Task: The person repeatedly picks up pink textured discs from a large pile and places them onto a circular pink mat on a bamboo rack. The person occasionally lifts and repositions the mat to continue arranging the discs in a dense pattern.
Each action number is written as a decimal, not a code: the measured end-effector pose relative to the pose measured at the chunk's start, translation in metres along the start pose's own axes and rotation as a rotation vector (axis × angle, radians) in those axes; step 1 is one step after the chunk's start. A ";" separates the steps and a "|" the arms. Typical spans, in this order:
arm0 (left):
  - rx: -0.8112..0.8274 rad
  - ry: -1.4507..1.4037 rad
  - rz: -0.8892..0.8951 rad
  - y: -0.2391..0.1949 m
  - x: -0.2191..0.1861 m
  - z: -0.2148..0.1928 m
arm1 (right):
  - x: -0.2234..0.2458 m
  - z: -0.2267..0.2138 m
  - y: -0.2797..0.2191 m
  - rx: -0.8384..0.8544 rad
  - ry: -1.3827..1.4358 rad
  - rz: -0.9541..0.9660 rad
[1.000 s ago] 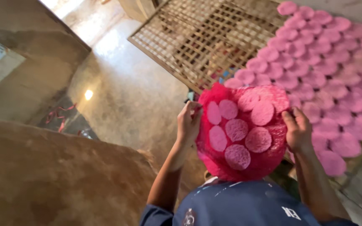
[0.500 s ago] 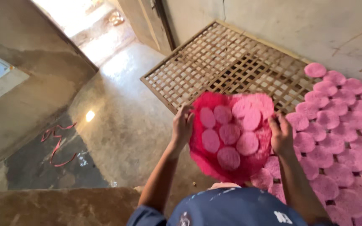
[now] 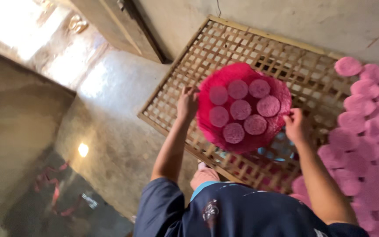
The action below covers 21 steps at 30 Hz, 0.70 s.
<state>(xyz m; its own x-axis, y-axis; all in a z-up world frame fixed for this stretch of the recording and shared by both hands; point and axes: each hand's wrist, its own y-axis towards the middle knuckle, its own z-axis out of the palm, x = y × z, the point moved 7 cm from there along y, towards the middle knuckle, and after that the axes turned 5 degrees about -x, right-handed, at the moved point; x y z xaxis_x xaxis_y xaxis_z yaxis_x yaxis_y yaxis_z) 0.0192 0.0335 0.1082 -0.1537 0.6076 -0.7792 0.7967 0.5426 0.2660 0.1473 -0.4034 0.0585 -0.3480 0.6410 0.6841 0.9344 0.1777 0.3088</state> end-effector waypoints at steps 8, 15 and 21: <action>0.286 -0.072 0.234 0.045 0.042 0.076 | 0.090 0.057 0.036 -0.084 -0.202 -0.030; 0.627 0.011 0.188 0.064 0.024 0.153 | 0.140 0.109 0.077 0.194 -0.376 -0.129; 0.591 0.094 0.109 0.059 0.035 0.209 | 0.123 0.131 0.085 0.224 -0.639 -0.356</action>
<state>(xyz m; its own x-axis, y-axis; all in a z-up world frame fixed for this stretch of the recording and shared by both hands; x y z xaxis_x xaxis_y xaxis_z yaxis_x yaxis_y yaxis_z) 0.1828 -0.0344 -0.0219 -0.0828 0.7049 -0.7044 0.9962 0.0774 -0.0397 0.1938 -0.2118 0.0824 -0.5832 0.8117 0.0324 0.7909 0.5583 0.2508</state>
